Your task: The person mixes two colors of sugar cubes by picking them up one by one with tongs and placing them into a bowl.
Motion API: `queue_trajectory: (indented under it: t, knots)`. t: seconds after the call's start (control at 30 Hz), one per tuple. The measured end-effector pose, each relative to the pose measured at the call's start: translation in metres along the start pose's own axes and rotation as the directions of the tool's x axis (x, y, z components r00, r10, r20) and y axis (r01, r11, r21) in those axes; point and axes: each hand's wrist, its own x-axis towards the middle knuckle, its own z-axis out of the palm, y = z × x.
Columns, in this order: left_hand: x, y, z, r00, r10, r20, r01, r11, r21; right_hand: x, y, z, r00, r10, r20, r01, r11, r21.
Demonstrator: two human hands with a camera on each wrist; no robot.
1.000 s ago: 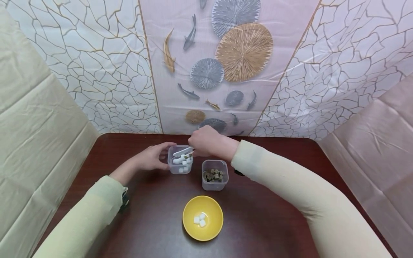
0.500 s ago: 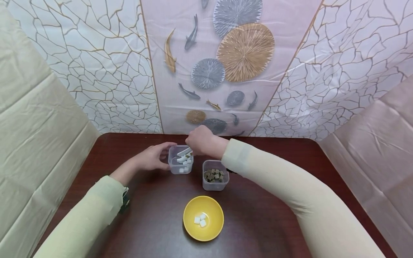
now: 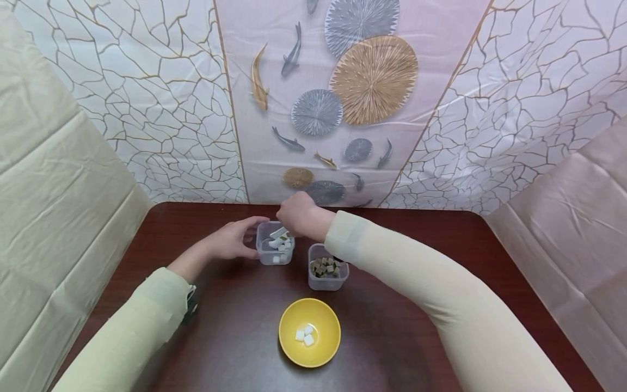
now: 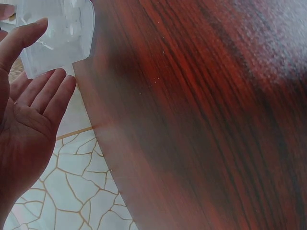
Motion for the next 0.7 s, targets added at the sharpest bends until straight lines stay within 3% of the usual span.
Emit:
queue_trajectory:
  t: [0.3, 0.7]
  knots:
    - [-0.0002, 0.0017, 0.0002, 1.000, -0.011, 0.001, 0.011, 1.000, 0.002, -0.0011, -0.0014, -0.0057, 0.999, 0.007, 0.034, -0.007, 1.000, 0.012]
    - [0.0004, 0.0011, 0.0005, 1.000, -0.005, 0.000, 0.005, 1.000, 0.004, 0.0027, -0.0090, -0.0063, 1.000, 0.017, 0.017, -0.017, 1.000, 0.019]
